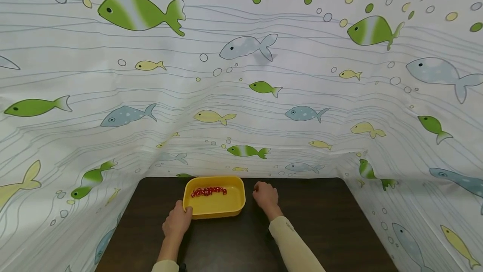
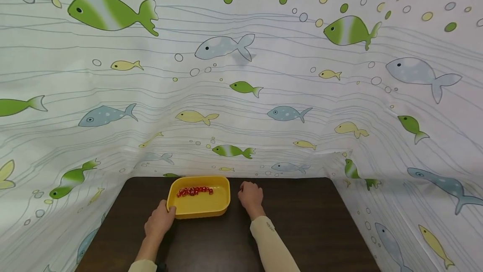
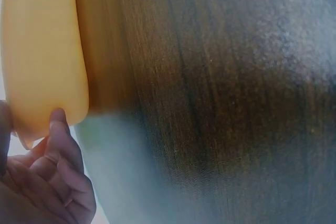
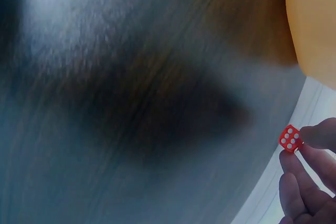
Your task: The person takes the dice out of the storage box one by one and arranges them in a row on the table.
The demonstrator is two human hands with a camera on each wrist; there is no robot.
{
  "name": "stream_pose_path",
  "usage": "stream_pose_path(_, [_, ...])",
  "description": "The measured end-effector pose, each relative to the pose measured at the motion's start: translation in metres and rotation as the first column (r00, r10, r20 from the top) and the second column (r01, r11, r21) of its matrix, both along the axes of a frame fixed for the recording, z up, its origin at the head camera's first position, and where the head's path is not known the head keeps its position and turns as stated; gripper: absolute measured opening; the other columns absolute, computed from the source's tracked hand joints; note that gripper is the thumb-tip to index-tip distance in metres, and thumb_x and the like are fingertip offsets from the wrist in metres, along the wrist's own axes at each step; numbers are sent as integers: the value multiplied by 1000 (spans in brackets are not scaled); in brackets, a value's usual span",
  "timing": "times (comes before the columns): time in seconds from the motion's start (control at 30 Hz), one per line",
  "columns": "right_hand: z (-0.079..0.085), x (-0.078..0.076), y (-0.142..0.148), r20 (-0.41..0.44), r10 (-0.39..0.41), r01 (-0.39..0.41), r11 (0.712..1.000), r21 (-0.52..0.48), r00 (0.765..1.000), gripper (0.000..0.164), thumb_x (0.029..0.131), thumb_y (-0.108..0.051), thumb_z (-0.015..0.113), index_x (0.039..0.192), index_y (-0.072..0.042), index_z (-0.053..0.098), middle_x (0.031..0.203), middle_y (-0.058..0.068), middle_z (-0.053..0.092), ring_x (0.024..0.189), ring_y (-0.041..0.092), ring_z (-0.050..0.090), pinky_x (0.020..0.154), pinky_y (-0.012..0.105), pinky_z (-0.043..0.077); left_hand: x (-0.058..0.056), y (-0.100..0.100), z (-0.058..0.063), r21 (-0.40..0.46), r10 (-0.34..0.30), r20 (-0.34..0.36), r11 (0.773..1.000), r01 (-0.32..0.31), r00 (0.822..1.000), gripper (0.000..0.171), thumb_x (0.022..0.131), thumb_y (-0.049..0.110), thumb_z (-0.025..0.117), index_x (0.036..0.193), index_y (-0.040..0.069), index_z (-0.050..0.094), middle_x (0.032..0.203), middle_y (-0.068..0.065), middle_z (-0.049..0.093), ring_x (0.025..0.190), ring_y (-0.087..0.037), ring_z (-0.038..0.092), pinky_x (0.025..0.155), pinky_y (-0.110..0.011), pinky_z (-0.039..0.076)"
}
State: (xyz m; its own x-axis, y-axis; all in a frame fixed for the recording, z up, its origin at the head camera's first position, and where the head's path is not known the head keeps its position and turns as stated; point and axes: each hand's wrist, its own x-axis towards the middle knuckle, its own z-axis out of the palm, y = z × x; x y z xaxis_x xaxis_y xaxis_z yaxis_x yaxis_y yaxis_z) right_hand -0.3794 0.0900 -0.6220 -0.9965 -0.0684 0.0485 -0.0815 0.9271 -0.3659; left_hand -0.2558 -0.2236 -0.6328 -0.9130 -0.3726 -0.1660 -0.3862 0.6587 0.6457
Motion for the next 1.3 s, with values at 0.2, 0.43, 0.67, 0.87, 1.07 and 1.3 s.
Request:
stream_pose_path(0.2, [-5, 2, -3, 10, 7, -7, 1000, 3, 1000, 17, 95, -20, 78, 110, -11, 80, 104, 7, 79, 92, 29, 70, 96, 55, 52, 0, 1, 0, -9, 1, 7, 1000, -1, 1000, 47, 105, 32, 48, 135, -4, 49, 83, -13, 55, 69, -28, 54, 63, -42, 39])
stream_pose_path(0.43, [-11, 0, -5, 60, -1, 0, 1000, 11, 998, 15, 96, -21, 78, 108, -11, 79, 102, 7, 79, 89, 28, 68, 98, 54, 51, 0, -1, 0, 2, -1, -3, 1000, 1, 1000, 48, 105, 33, 48, 136, -4, 50, 84, -14, 57, 69, -29, 55, 63, -43, 40])
stream_pose_path(0.67, [-16, 0, -8, 74, -3, 2, 1000, 21, 997, 13, 96, -21, 78, 105, -13, 76, 99, 5, 77, 90, 27, 69, 109, 63, 46, -1, -1, -5, -2, 2, -18, 1000, -2, 1000, 49, 105, 34, 50, 135, -4, 51, 82, -12, 56, 67, -28, 54, 62, -41, 39])
stream_pose_path(0.87, [-11, -1, -10, 126, -34, 36, 999, -11, 991, 19, 96, -23, 78, 110, -11, 73, 103, 6, 76, 100, 30, 71, 117, 71, 36, 1, 2, 4, 0, -9, 8, 1000, 9, 1000, 46, 106, 32, 48, 134, -4, 50, 82, -12, 54, 67, -27, 54, 61, -40, 38])
stream_pose_path(1.07, [-14, 3, -8, 82, -76, 85, 991, -101, 994, 24, 99, -28, 73, 114, -9, 74, 108, 8, 77, 101, 31, 71, 113, 70, 41, 1, 2, 4, -31, -6, -6, 1000, 6, 1000, 41, 104, 30, 50, 128, -3, 52, 79, -11, 53, 64, -27, 53, 59, -40, 38])
stream_pose_path(1.3, [-12, 6, -11, -88, -82, 56, 964, -261, 993, 15, 101, -25, 69, 106, -12, 75, 93, 3, 74, 81, 23, 67, 98, 59, 53, 2, 2, 0, -29, -5, -41, 1000, 4, 999, 44, 104, 31, 48, 131, -4, 51, 77, -11, 53, 61, -27, 51, 57, -41, 37])
